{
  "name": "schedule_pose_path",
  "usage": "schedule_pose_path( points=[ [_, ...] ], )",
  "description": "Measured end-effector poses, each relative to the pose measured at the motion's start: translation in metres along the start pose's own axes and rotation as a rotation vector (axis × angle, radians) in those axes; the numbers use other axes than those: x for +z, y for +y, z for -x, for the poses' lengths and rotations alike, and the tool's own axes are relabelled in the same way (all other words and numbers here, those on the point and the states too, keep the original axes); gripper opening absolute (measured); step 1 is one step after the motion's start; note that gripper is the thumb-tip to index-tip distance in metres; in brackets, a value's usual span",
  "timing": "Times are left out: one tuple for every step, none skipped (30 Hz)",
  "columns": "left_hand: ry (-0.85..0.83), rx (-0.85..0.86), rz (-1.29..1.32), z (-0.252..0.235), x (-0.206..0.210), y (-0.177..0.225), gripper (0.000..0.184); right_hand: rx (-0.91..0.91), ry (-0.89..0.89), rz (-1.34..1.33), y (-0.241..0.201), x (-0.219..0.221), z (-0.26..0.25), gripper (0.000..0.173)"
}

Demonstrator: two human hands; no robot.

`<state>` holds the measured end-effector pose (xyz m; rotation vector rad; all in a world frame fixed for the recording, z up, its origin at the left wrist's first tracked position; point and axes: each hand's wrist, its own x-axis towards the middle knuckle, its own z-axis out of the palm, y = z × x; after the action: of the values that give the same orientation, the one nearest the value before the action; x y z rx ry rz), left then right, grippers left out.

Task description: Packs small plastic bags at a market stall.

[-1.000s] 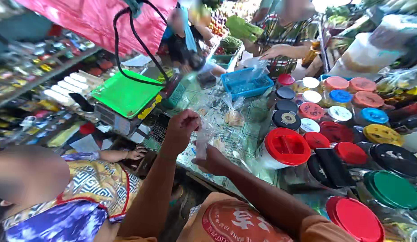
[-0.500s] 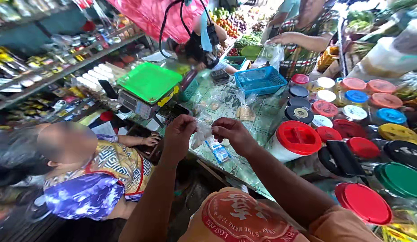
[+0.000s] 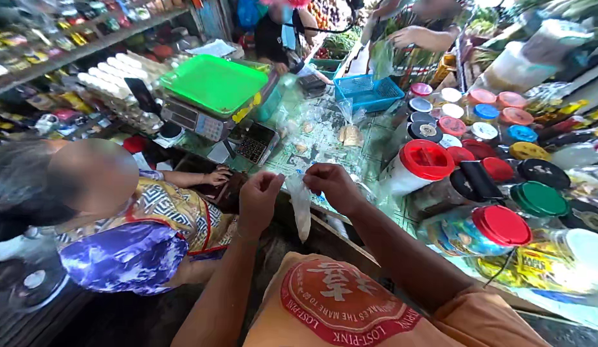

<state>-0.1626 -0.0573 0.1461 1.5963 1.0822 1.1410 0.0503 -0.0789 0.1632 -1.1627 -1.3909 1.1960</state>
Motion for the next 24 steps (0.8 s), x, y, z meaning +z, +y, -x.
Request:
schedule_pose_path(
  points=[
    [-0.029,-0.045,0.006,0.008,-0.001,-0.001,0.03,0.01,0.01,-0.008,0.002,0.005,0.002,0.011],
    [-0.064,-0.085,0.013,0.014,-0.001,-0.001,0.034,0.02,0.019,-0.016,0.004,0.01,0.004,0.011],
    [-0.082,-0.109,0.013,0.02,-0.001,0.0,0.035,0.032,0.029,-0.019,0.006,0.015,0.006,0.011],
    [-0.082,-0.119,-0.016,0.023,-0.003,0.002,0.037,0.043,0.04,-0.018,0.006,0.018,0.008,0.011],
    [-0.073,-0.119,-0.089,0.024,-0.004,0.005,0.037,0.053,0.055,-0.02,0.006,0.02,0.009,0.011],
    [-0.071,-0.123,-0.194,0.025,-0.004,0.008,0.036,0.06,0.07,-0.02,0.006,0.022,0.01,0.011],
    [-0.091,-0.135,-0.3,0.025,-0.004,0.008,0.035,0.065,0.083,-0.015,0.006,0.023,0.011,0.011],
    [-0.121,-0.142,-0.382,0.025,-0.004,0.006,0.031,0.065,0.097,-0.009,0.007,0.025,0.012,0.01],
    [-0.148,-0.144,-0.439,0.025,-0.004,0.003,0.027,0.065,0.111,0.001,0.008,0.025,0.012,0.01],
    [-0.164,-0.144,-0.478,0.025,-0.006,0.002,0.022,0.061,0.13,0.031,0.009,0.026,0.013,0.009],
    [-0.166,-0.143,-0.494,0.024,-0.008,0.002,0.019,0.047,0.156,0.096,0.009,0.026,0.015,0.008],
    [-0.158,-0.138,-0.492,0.024,-0.01,0.004,0.017,0.024,0.181,0.204,0.009,0.027,0.018,0.008],
    [-0.146,-0.137,-0.475,0.023,-0.013,0.005,0.016,-0.012,0.194,0.333,0.01,0.028,0.021,0.009],
    [-0.138,-0.136,-0.449,0.019,-0.015,0.003,0.016,-0.044,0.186,0.473,0.014,0.029,0.022,0.011],
    [-0.151,-0.144,-0.443,0.014,-0.016,-0.001,0.018,-0.037,0.144,0.599,0.019,0.029,0.019,0.014],
    [-0.194,-0.168,-0.474,0.009,-0.016,-0.005,0.021,0.035,0.061,0.697,0.025,0.027,0.016,0.018],
    [-0.26,-0.2,-0.525,0.008,-0.015,-0.007,0.023,0.111,-0.001,0.746,0.031,0.027,0.015,0.02],
    [-0.286,-0.175,-0.559,0.011,-0.014,-0.012,0.024,0.141,0.008,0.76,0.034,0.027,0.019,0.021],
    [-0.285,-0.128,-0.577,0.009,-0.013,-0.012,0.025,0.132,0.051,0.763,0.031,0.026,0.018,0.022],
    [-0.279,-0.103,-0.589,0.004,-0.012,-0.01,0.026,0.12,0.066,0.763,0.026,0.023,0.014,0.023],
    [-0.311,-0.129,-0.595,0.007,-0.011,-0.01,0.028,0.157,0.017,0.753,0.026,0.023,0.017,0.024],
    [-0.347,-0.158,-0.591,0.016,-0.01,-0.011,0.027,0.181,-0.024,0.726,0.029,0.027,0.026,0.024],
    [-0.359,-0.138,-0.581,0.016,-0.01,-0.009,0.026,0.164,-0.007,0.702,0.026,0.028,0.029,0.024],
    [-0.361,-0.109,-0.58,0.008,-0.011,-0.003,0.025,0.123,0.025,0.695,0.02,0.024,0.023,0.024]
  ],
)
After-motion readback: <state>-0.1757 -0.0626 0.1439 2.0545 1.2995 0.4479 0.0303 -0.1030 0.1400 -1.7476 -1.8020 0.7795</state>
